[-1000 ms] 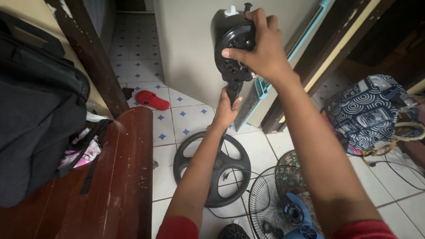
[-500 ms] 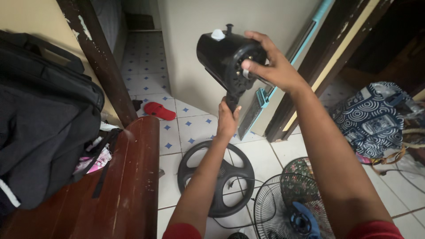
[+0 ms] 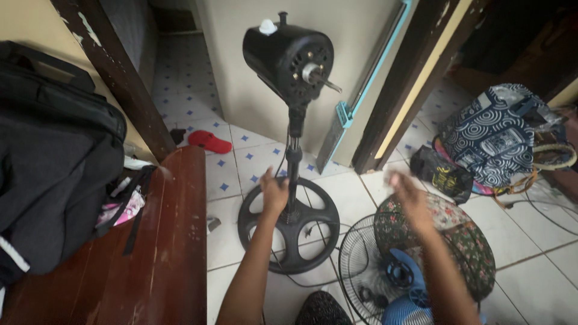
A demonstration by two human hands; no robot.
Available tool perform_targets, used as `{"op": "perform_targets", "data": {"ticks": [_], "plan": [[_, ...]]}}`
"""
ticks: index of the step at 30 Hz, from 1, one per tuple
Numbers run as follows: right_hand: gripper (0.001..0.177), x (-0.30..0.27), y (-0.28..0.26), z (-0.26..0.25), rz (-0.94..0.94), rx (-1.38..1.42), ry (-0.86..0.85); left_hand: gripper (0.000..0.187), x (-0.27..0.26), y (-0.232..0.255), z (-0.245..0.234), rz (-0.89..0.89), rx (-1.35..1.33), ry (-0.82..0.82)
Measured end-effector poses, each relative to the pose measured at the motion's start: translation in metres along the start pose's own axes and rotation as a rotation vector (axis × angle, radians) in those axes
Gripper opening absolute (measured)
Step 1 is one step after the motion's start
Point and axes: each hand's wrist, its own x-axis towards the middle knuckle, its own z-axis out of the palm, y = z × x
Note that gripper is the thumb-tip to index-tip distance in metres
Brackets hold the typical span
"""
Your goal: The person unplugs a standing fan and proceeds to disassemble it. They remove the front grill, unscrew the central nut to detach the blue fan blades, and then remove the rear grill. The components are placed on the floor.
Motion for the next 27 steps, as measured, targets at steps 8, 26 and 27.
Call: {"op": "perform_targets", "data": {"ticks": [8, 26, 27], "plan": [[0.032, -0.213, 0.148, 0.098, 0.321, -0.018, -0.147, 0.039, -0.180, -0.088, -0.024, -0.372, -0.075, -0.155], [0.030, -0.255, 0.188, 0.067, 0.221, -0.038, -0.122, 0.031, -0.203, -0.062, -0.056, -0.482, -0.225, -0.193], [0.030, -0.260, 0.189, 0.068, 0.228, -0.066, -0.145, 0.031, -0.203, -0.063, -0.053, -0.464, -0.279, -0.223]]}}
